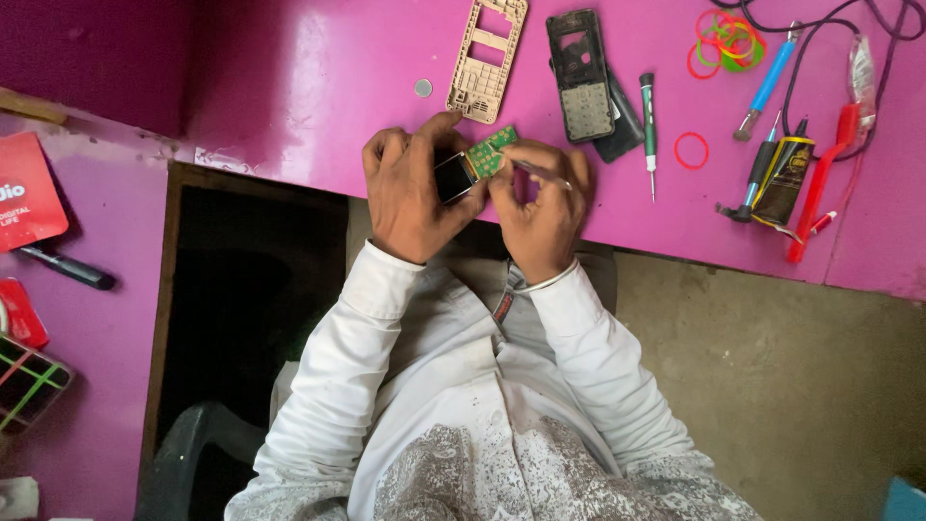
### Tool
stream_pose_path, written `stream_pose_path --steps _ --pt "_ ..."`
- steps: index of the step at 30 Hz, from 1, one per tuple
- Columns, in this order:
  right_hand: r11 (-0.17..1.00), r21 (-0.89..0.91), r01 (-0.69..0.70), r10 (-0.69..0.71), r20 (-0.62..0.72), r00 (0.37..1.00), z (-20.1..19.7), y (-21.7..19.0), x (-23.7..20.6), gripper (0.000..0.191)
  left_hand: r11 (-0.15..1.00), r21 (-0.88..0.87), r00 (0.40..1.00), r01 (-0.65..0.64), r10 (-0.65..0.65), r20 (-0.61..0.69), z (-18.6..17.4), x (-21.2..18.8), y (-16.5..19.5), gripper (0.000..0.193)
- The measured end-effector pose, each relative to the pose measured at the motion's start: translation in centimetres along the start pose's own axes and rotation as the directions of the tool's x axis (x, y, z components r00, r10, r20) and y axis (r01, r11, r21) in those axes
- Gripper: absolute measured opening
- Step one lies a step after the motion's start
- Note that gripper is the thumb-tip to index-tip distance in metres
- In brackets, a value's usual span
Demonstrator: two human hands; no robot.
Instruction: The person works at a repair bench on a disassembled phone, using tweezers to work on the green circuit board while referencing a smartphone screen. They open a battery box, take out a replacement battery, set it down, and then use a blue-handled tool on the board.
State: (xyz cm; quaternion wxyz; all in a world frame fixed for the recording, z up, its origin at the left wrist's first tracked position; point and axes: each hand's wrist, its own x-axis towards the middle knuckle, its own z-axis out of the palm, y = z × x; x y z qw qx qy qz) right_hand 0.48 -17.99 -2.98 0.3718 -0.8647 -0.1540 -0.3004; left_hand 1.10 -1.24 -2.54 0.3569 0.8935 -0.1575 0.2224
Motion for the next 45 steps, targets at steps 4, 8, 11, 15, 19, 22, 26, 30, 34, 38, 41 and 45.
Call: stream_pose_path --steps 4,8,11,15,19,22,26,30,34,38,41,45 --pt "1.000 0.021 -0.011 0.010 0.033 0.999 0.0 -0.2 0.0 0.028 1.000 -0.011 1.000 0.005 -0.005 0.009 0.0 0.0 0.0 0.073" --pt "0.999 0.007 -0.032 0.032 -0.017 0.999 0.0 -0.3 0.1 0.026 1.000 -0.019 1.000 0.007 -0.006 0.022 -0.2 0.0 0.0 0.073" --pt "0.995 0.053 0.080 -0.083 0.053 0.995 -0.1 -0.3 0.2 0.027 1.000 -0.024 1.000 0.003 -0.002 0.020 -0.3 0.0 0.0 0.074" --pt "1.000 -0.007 -0.004 0.004 -0.008 1.000 0.1 -0.4 0.2 0.027 1.000 -0.001 1.000 -0.003 0.003 0.005 -0.1 0.0 0.0 0.072" --pt "1.000 -0.004 -0.028 0.028 -0.001 1.000 0.1 -0.4 0.1 0.025 1.000 -0.017 1.000 -0.010 0.011 0.013 -0.1 -0.1 -0.1 0.074" --pt "1.000 0.018 0.002 -0.003 0.017 1.000 0.0 -0.3 0.2 0.025 1.000 -0.005 1.000 0.002 -0.002 0.008 -0.1 -0.1 -0.1 0.072" --pt "0.999 -0.009 -0.045 0.045 -0.027 0.999 0.0 -0.2 0.2 0.023 1.000 -0.001 1.000 -0.007 0.007 -0.001 0.0 -0.1 -0.1 0.073" --pt "1.000 0.016 -0.021 0.021 -0.004 1.000 0.1 -0.2 0.1 0.025 1.000 -0.017 1.000 0.006 -0.006 0.019 -0.1 0.0 -0.1 0.074" --pt "0.999 -0.027 -0.043 0.042 -0.045 0.998 0.2 -0.3 0.2 0.024 1.000 -0.006 1.000 -0.005 0.005 0.008 -0.2 0.2 0.0 0.072" --pt "0.999 0.054 -0.003 0.001 0.049 0.999 -0.1 -0.6 0.3 0.025 1.000 -0.028 0.999 -0.006 0.007 0.032 -0.6 0.1 -0.1 0.073" --pt "0.998 0.035 -0.046 0.045 0.025 0.999 0.0 -0.8 0.5 0.024 0.999 -0.044 0.998 -0.017 0.020 0.062 -1.1 0.0 -0.5 0.075" --pt "1.000 -0.016 -0.003 0.003 0.011 1.000 0.7 -1.1 0.5 0.028 0.998 -0.056 0.995 -0.021 0.027 0.096 -1.3 -0.3 -1.2 0.077"
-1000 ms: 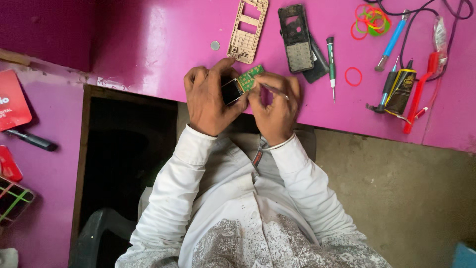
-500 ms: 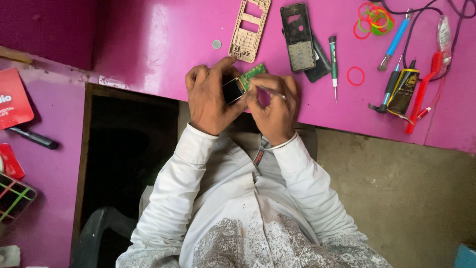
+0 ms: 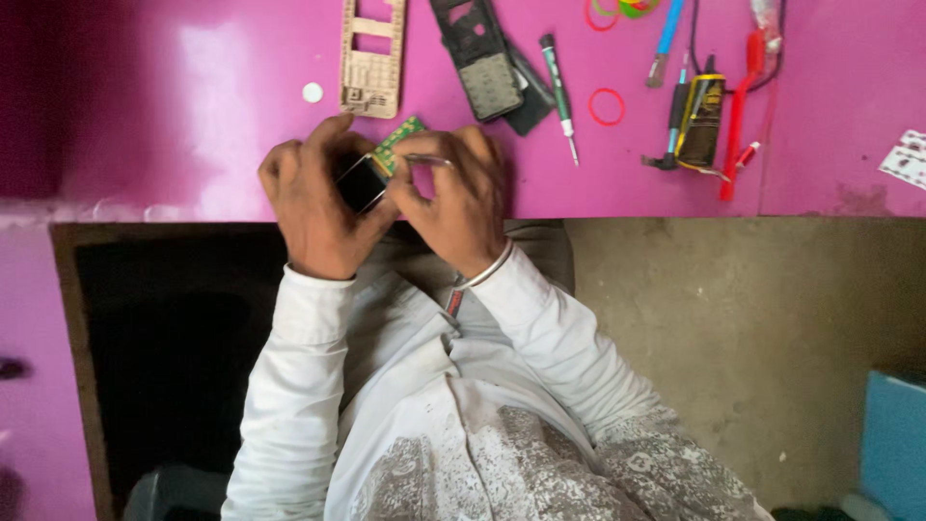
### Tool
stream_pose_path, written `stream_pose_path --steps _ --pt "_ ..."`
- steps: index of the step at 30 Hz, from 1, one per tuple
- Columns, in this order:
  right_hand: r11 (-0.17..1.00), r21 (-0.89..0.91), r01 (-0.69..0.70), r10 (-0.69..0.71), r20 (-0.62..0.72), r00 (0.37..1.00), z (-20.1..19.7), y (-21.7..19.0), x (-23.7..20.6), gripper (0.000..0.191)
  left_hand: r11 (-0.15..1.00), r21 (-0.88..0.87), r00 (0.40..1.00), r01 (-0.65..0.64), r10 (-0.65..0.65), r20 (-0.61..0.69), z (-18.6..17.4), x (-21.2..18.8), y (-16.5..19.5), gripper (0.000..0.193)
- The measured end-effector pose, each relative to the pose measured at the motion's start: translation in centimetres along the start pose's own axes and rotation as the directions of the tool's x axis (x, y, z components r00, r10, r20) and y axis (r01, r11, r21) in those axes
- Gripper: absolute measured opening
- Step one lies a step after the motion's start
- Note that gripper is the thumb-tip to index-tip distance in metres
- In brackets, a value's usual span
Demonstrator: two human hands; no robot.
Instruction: The person works at a repair bench on a disassembled phone, using tweezers to work on the green circuit board while referencing a smartphone screen. They open a battery box, take out a replacement battery, set it down, and then use a blue-handled tool on the board.
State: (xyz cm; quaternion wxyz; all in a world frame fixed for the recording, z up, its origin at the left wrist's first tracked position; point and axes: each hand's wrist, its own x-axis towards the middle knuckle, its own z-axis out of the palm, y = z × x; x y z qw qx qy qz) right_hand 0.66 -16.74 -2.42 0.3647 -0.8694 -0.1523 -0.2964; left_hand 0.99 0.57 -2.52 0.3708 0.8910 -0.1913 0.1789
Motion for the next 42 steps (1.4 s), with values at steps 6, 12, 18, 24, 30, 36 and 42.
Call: stream_pose_path --steps 6,12,18,24,30,36,42 --pt "1.000 -0.015 -0.004 0.003 -0.058 0.998 0.7 -0.1 -0.1 0.030 0.998 0.066 1.000 0.023 -0.022 -0.015 0.2 -0.4 -0.5 0.081" --pt "0.999 0.006 -0.051 0.051 -0.086 0.995 1.1 -0.1 -0.4 0.029 0.998 0.054 1.000 0.008 -0.008 -0.012 0.1 -0.4 -0.8 0.075" --pt "0.999 0.041 -0.030 0.033 -0.081 0.996 -0.2 0.3 -0.4 0.030 0.998 0.056 1.000 0.010 -0.010 0.007 0.3 -0.4 1.0 0.077" --pt "0.997 0.070 -0.023 0.028 -0.073 0.997 -2.4 1.4 -1.3 0.028 0.999 0.008 0.999 0.043 -0.043 -0.031 2.8 -1.0 3.8 0.073" --pt "0.995 0.059 -0.078 0.082 -0.066 0.994 -2.7 1.5 -1.8 0.027 0.999 0.023 0.999 0.049 -0.049 -0.024 2.9 -0.9 3.9 0.074" --pt "0.992 0.076 -0.103 0.109 -0.085 0.990 -2.8 1.8 -2.2 0.027 0.999 0.000 0.999 0.040 -0.040 -0.018 3.1 -1.0 3.6 0.074" --pt "0.995 0.034 -0.092 0.094 -0.095 0.991 -2.9 2.0 -2.3 0.029 0.999 -0.005 0.998 0.048 -0.048 -0.028 3.2 -0.9 3.6 0.072"
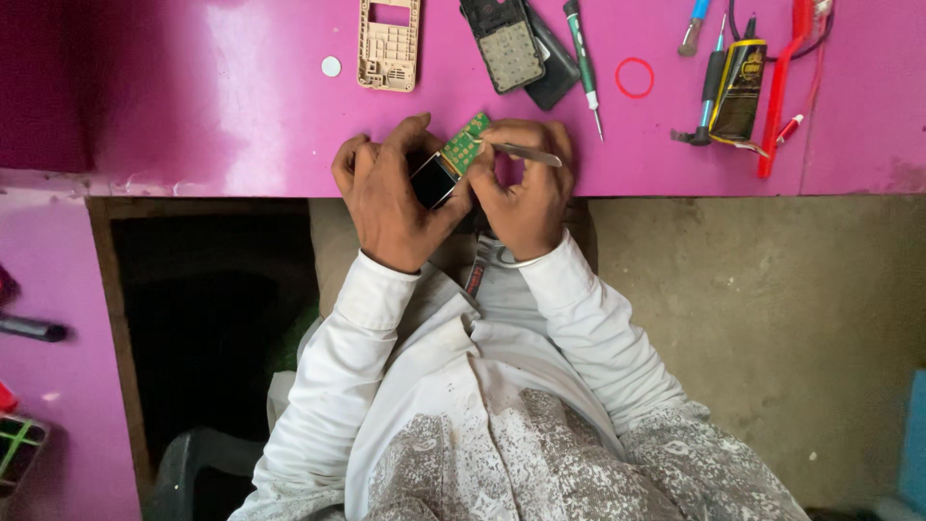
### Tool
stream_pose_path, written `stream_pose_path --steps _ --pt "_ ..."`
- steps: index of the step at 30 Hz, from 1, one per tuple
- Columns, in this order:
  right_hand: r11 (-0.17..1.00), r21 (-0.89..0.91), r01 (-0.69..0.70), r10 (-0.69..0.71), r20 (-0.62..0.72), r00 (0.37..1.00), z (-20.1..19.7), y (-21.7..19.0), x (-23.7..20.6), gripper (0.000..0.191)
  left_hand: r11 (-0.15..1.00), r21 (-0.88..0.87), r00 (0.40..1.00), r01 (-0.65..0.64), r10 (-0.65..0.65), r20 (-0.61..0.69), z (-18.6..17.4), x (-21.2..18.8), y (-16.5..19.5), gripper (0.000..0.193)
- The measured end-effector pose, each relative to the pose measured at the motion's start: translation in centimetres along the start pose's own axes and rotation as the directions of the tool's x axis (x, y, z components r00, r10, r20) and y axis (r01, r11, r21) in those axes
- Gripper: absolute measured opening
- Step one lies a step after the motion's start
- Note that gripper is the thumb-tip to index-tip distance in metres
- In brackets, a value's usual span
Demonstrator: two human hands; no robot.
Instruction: The person works at a repair bench on a disassembled phone, using tweezers to work on the green circuit board while referencing a smartphone screen. They open a battery box, take out a replacement battery, set it down, and then use a blue-handled tool on the board.
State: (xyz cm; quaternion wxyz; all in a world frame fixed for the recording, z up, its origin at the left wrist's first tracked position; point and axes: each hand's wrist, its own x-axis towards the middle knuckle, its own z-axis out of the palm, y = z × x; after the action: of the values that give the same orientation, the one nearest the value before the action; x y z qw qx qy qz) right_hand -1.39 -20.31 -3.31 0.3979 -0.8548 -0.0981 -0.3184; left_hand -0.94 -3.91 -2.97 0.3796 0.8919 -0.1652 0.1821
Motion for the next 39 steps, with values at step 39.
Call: stream_pose_path --steps 39 --pt "0.999 0.034 0.029 -0.030 0.028 0.999 -0.8 0.9 -0.4 0.027 0.999 -0.029 0.999 0.022 -0.023 -0.044 0.8 0.2 1.0 0.067"
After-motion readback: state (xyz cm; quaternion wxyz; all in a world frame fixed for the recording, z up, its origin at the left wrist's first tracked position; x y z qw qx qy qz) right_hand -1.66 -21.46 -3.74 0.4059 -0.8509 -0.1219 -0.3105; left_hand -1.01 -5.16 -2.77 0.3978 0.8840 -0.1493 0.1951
